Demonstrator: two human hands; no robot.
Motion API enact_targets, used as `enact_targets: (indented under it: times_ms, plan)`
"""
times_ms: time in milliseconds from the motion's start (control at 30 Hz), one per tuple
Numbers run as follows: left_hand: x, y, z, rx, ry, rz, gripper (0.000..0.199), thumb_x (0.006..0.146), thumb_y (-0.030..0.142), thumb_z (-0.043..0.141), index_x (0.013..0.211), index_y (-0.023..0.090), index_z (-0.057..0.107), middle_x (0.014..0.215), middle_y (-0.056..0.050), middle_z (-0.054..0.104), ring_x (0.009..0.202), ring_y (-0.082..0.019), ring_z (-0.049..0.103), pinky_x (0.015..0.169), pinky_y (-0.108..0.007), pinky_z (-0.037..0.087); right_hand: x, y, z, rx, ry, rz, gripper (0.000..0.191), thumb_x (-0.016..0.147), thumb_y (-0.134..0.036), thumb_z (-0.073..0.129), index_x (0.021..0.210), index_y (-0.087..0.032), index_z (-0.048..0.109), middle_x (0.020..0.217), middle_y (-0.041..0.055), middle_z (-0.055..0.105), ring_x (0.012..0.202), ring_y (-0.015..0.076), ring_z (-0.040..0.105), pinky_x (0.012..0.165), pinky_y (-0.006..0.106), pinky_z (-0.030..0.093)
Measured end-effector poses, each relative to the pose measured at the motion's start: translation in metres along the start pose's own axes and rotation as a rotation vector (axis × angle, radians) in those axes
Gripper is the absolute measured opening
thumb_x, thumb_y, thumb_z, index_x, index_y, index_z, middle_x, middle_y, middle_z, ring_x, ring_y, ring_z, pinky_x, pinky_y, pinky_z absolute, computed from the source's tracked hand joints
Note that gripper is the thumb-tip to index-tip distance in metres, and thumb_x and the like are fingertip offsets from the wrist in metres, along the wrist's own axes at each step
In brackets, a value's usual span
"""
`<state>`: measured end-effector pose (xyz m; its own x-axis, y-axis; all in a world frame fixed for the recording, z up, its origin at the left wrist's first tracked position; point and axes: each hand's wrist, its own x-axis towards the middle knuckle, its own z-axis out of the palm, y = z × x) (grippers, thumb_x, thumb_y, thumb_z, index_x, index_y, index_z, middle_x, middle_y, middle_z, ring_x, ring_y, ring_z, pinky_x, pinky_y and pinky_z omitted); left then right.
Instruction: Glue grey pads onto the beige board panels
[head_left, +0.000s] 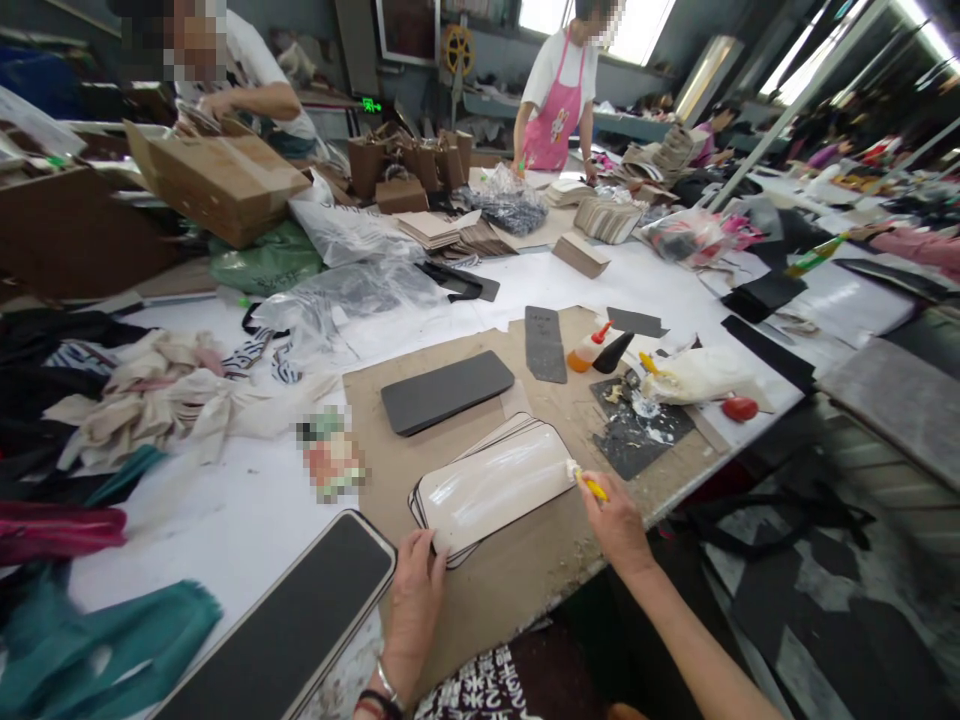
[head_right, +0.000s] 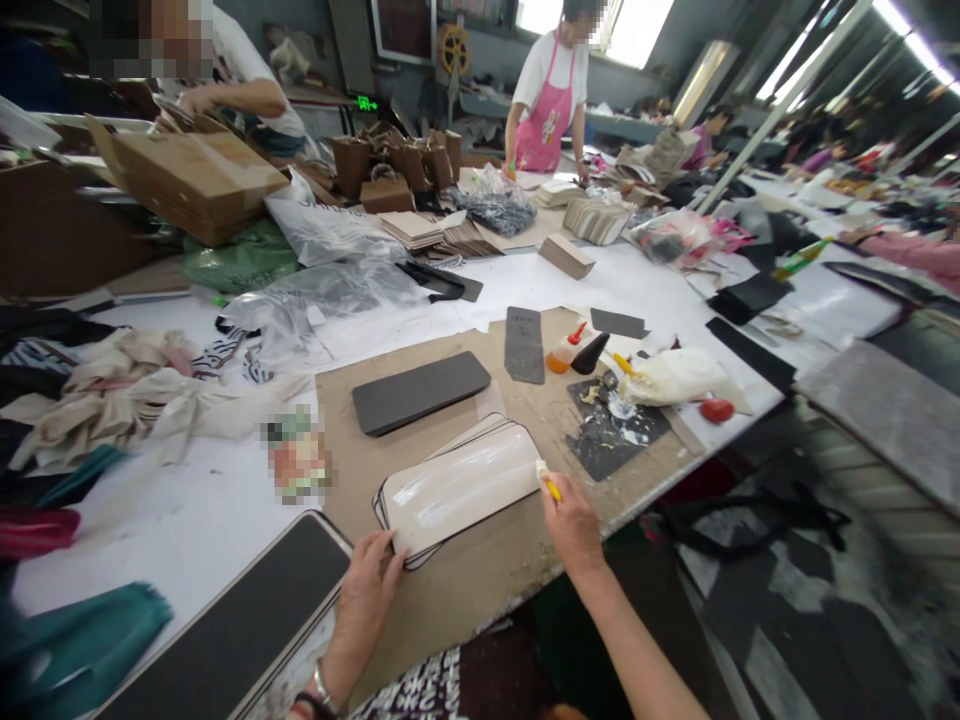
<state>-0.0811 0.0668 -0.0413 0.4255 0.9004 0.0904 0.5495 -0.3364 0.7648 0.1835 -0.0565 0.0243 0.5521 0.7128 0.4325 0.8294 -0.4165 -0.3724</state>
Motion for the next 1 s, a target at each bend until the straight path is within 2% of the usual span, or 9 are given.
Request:
enact_targets:
  times_ms: [100,167,267,333,500,667,733,867,1000]
  plan:
    - [0.008,0.011,-0.003,-0.112,0.002,-0.283,0.036,0.073,0.042,0.048,0.095,0.015,0.058,0.084,-0.010,0.064,0.075,-0.023,0.061,0.073,-0.040,0.050,-0.019,-0.049,0.016,0.049,-0.070,-0.150,0.018,0.090,-0.022,0.040,0.091,-0.018,0.058,0.081,0.0082,0.063,0.081,0.0201,0.058,0.074,0.033,0.049]
    - [0.014,0.015,-0.007,-0.153,-0.033,-0.405,0.036,0.069,0.043,0.049,0.090,0.015,0.059,0.077,-0.008,0.065,0.072,-0.024,0.061,0.071,-0.038,0.049,-0.032,-0.085,0.026,0.147,-0.138,-0.226,0.016,0.088,-0.015,0.042,0.093,-0.018,0.057,0.084,0.0079,0.062,0.084,0.0191,0.057,0.077,0.032,0.049]
    - [0.021,0.018,-0.012,-0.216,-0.080,-0.492,0.031,0.066,0.044,0.050,0.078,0.017,0.060,0.072,-0.007,0.065,0.069,-0.023,0.060,0.067,-0.035,0.046,-0.047,-0.125,0.032,0.320,-0.221,-0.287,0.019,0.086,-0.010,0.043,0.097,-0.018,0.056,0.087,0.0075,0.061,0.087,0.0185,0.057,0.079,0.031,0.050]
    - [0.024,0.017,-0.013,-0.247,-0.081,-0.506,0.026,0.064,0.043,0.051,0.069,0.019,0.058,0.066,-0.004,0.062,0.065,-0.021,0.058,0.064,-0.033,0.044,-0.050,-0.138,0.030,0.426,-0.262,-0.264,0.019,0.086,-0.010,0.044,0.098,-0.018,0.056,0.088,0.0069,0.062,0.086,0.0181,0.057,0.078,0.032,0.050]
    - [0.029,0.012,-0.007,-0.297,-0.087,-0.541,0.020,0.061,0.038,0.052,0.053,0.020,0.048,0.050,0.002,0.050,0.053,-0.016,0.050,0.052,-0.027,0.038,-0.041,-0.137,0.024,0.616,-0.313,-0.093,0.016,0.086,-0.015,0.046,0.093,-0.021,0.059,0.086,0.0050,0.064,0.083,0.0169,0.059,0.075,0.029,0.051]
    - [0.027,0.010,-0.002,-0.456,-0.163,-0.648,0.016,0.060,0.035,0.051,0.058,0.020,0.045,0.044,0.004,0.048,0.042,-0.013,0.050,0.040,-0.022,0.035,-0.028,-0.126,0.032,0.693,-0.318,0.109,0.014,0.086,-0.027,0.049,0.086,-0.019,0.060,0.083,0.0047,0.064,0.078,0.0159,0.061,0.071,0.025,0.051]
    - [0.025,0.011,-0.001,-0.502,-0.176,-0.677,0.016,0.060,0.034,0.053,0.059,0.020,0.045,0.043,0.004,0.050,0.039,-0.012,0.050,0.040,-0.022,0.036,-0.023,-0.121,0.035,0.694,-0.321,0.115,0.015,0.086,-0.030,0.050,0.085,-0.019,0.060,0.082,0.0046,0.064,0.078,0.0159,0.061,0.072,0.025,0.050]
    - [0.022,0.015,-0.002,-0.552,-0.158,-0.705,0.016,0.060,0.032,0.055,0.060,0.020,0.045,0.044,0.005,0.051,0.039,-0.012,0.051,0.040,-0.022,0.038,-0.012,-0.119,0.036,0.609,-0.227,0.090,0.017,0.085,-0.032,0.049,0.085,-0.019,0.061,0.084,0.0060,0.064,0.082,0.0179,0.060,0.078,0.028,0.048]
    - [0.020,0.019,0.000,-0.550,-0.124,-0.724,0.012,0.061,0.028,0.054,0.058,0.020,0.045,0.042,0.006,0.049,0.037,-0.012,0.050,0.038,-0.021,0.037,-0.004,-0.137,0.044,0.690,-0.313,0.080,0.017,0.086,-0.032,0.048,0.084,-0.019,0.060,0.082,0.0035,0.064,0.078,0.0149,0.060,0.073,0.024,0.048]
